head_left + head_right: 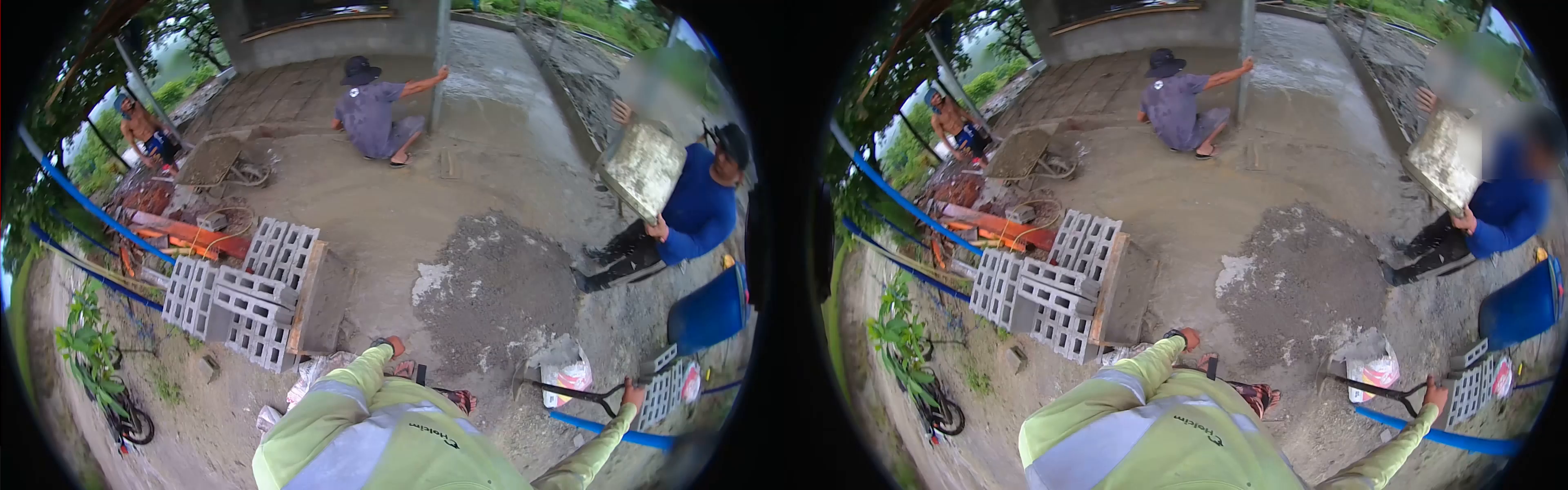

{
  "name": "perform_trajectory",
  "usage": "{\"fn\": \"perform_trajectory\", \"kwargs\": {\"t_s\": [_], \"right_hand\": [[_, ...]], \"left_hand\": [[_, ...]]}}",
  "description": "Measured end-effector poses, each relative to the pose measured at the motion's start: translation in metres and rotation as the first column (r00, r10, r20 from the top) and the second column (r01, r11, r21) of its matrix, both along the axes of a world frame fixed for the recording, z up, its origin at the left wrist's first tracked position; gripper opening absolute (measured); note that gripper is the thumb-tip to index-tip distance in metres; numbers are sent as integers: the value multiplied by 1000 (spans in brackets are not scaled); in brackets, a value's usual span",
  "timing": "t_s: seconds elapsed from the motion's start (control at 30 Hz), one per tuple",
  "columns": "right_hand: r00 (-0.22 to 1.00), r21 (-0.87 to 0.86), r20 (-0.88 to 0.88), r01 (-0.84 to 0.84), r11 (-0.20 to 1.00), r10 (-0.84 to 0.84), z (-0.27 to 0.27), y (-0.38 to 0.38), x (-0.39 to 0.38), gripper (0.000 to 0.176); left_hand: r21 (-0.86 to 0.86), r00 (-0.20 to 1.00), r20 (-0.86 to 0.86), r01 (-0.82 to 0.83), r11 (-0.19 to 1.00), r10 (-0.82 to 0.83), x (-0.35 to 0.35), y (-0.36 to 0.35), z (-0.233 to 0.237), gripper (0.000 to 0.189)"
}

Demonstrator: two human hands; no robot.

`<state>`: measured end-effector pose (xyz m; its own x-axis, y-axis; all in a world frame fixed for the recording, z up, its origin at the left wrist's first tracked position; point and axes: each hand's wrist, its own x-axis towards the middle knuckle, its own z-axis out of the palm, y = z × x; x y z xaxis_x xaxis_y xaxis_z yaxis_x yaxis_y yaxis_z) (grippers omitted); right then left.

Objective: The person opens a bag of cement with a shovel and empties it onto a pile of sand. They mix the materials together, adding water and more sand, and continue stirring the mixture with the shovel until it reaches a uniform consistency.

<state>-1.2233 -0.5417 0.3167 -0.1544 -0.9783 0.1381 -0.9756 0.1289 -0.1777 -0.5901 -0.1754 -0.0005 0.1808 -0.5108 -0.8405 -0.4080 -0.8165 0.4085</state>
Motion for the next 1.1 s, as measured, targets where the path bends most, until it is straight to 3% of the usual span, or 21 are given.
{"fn": "perform_trajectory", "kwargs": {"t_s": [0.03,0.07,0.1,0.17,0.2,0.4,0.57,0.63,0.83,1.1], "right_hand": [[994,61,-60,100,993,-96,-9,-7,-11,78],[992,85,-92,94,992,-86,-14,-9,-16,75],[985,109,-5,174,979,-174,29,19,27,72],[972,111,-17,236,965,-235,44,29,46,69],[963,113,-24,268,957,-267,48,31,51,67],[959,199,31,269,942,-280,65,38,58,63],[969,129,12,242,962,-246,51,31,49,63],[969,208,1,240,948,-246,56,30,51,65],[976,133,-9,218,967,-219,45,27,45,68],[986,165,22,162,973,-168,47,38,71,65]], "left_hand": [[-13,990,-19,139,990,-139,3,-2,-11,25],[-28,957,-36,286,958,-287,8,0,-49,24],[-183,970,-15,235,955,-242,13,13,-110,23],[-18,949,-220,-235,972,226,6,11,-56,21],[11,907,-249,-348,937,340,1,12,-36,21],[20,896,-238,-382,924,376,-1,9,-15,26],[33,894,-211,-399,916,396,-1,9,-18,24],[18,896,-194,-403,915,399,0,13,-15,22],[19,886,-240,-403,915,396,-5,10,-9,21],[65,885,-213,-410,910,414,-11,6,-8,21]]}}
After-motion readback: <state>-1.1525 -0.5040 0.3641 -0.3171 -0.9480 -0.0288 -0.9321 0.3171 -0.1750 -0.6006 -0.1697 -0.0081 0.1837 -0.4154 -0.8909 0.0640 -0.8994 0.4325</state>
